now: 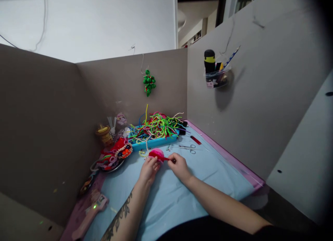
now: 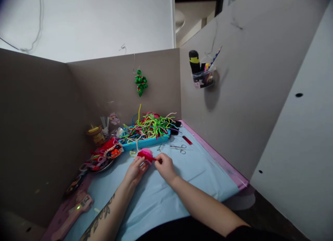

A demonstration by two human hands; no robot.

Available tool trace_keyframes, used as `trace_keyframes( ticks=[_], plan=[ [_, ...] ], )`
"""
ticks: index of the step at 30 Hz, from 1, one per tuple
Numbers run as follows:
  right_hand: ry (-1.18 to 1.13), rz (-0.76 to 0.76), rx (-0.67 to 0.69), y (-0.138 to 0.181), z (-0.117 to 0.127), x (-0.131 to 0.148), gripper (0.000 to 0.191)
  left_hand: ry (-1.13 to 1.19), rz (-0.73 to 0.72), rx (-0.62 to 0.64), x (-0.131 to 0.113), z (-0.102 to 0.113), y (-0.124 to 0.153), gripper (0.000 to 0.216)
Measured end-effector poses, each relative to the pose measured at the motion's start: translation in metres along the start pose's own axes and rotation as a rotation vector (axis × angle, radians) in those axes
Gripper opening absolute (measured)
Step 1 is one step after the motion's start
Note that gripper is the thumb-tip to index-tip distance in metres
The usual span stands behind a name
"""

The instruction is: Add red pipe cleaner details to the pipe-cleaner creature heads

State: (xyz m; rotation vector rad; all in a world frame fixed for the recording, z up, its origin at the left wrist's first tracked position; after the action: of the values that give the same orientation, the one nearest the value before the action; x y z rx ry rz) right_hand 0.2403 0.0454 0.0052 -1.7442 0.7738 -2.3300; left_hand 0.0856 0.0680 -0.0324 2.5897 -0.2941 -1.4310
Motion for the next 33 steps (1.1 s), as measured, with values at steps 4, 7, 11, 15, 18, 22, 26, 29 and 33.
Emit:
trace_keyframes(
  ticks=[4,7,11,15,18,22,26,29,33],
  plan=[
    [0.064,0.121,0.007,0.002,-0.001,0.013,0.012,0.019,-0.030,-0.005,-0.002,0.001,-0.001,0.026],
    [0.093,0.100,0.057,0.002,-0.007,0.011,0.013,0.029,-0.060,-0.004,-0.005,0.001,-0.001,0.023],
    [0.074,0.000,0.096,0.000,-0.012,-0.001,0.011,0.031,-0.079,-0.006,-0.006,0.002,-0.001,0.023],
    [-0.029,-0.077,0.136,0.000,-0.017,-0.010,0.009,0.043,-0.069,-0.010,-0.006,0.001,-0.001,0.017],
    [-0.118,-0.116,0.165,0.000,-0.020,-0.012,0.006,0.054,-0.044,-0.012,-0.004,0.002,-0.002,0.012],
    [-0.224,-0.187,0.170,0.000,-0.020,-0.015,0.003,0.065,-0.014,0.004,-0.001,0.001,-0.003,0.012],
    [-0.333,-0.278,0.172,0.001,-0.021,-0.022,0.009,0.083,0.004,0.065,0.000,-0.005,0.000,0.013],
    [-0.382,-0.325,0.212,0.004,-0.028,-0.024,0.011,0.064,-0.035,0.066,-0.003,-0.007,0.002,0.018],
    [-0.398,-0.323,0.263,0.007,-0.034,-0.020,0.014,0.017,-0.081,0.072,-0.006,-0.009,0.004,0.028]
  ],
)
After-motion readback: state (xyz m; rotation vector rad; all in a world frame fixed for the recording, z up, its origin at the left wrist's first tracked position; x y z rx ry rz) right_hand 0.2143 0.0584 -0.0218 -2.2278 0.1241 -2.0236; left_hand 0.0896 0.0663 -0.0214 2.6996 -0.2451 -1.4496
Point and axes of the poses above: each hand's wrist, its own y-axis away from the middle knuckle, its own z-axis out of the back of the hand, x = y × z, the point moved 9 cm from there along -y, towards the middle knuckle, and after that the axes turned 1 degree about -z, right-handed, at the moved point
